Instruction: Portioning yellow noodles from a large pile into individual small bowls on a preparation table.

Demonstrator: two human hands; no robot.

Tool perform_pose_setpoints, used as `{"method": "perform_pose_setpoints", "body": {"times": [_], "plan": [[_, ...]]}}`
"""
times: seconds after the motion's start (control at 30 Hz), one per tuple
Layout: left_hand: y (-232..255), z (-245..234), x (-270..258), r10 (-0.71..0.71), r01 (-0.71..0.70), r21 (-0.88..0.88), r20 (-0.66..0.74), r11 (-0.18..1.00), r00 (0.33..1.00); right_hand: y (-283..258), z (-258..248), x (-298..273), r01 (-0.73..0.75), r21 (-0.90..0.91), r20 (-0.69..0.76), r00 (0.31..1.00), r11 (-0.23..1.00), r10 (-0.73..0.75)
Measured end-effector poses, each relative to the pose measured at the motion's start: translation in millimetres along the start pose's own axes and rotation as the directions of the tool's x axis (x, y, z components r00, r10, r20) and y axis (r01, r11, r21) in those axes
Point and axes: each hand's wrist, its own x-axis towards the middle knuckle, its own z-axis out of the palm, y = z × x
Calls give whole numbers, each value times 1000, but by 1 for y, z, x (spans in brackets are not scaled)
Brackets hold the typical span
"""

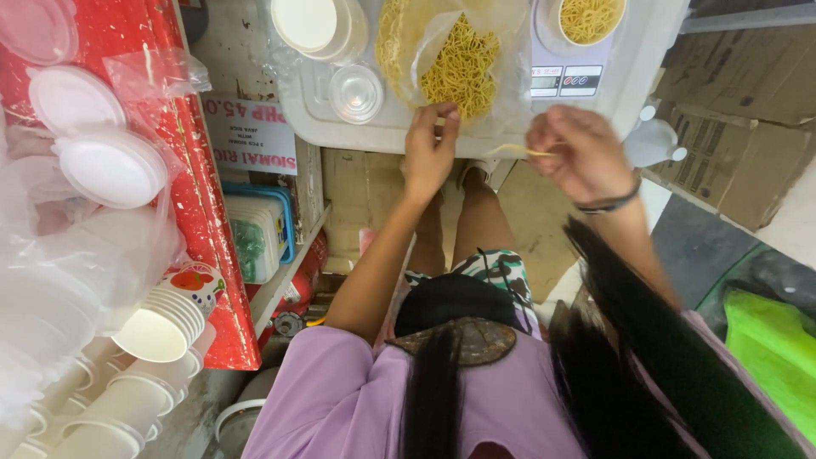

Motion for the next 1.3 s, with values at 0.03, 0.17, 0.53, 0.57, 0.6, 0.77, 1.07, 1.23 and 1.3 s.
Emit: {"method": "perform_pose_setpoints", "body": {"times": [0.03,0.17,0.53,0.57,0.6,0.77,1.07,1.23,1.3], "plan": [[5,2,-2,1,-1,-4,73,1000,997,-16,-2,-9,70,-1,65,995,998,-70],[5,23,-3,98,-85,-50,377,995,921,-92,25,-43,386,-81,378,865,919,-330],[-4,23,-13,67,-49,-61,362,997,930,-111,-63,81,91,-255,-280,946,963,-164],[-7,20,-14,40,-26,-47,346,999,937,-106,-73,101,-22,-261,-344,936,965,-71],[-13,20,-14,42,-28,-47,347,999,937,-96,-82,118,-20,-262,-343,936,965,-74],[-26,12,-21,0,5,-13,311,1000,950,-60,-125,166,-108,-780,-247,958,617,-146],[-42,-2,-27,7,-10,9,267,1000,964,-64,-162,136,294,-950,294,719,-107,-630],[-47,-8,-36,-14,11,14,255,1000,967,22,-55,154,275,-923,159,910,270,-382],[-53,-9,-38,-24,21,14,269,1000,963,60,-5,159,74,-933,49,996,352,-80]]}}
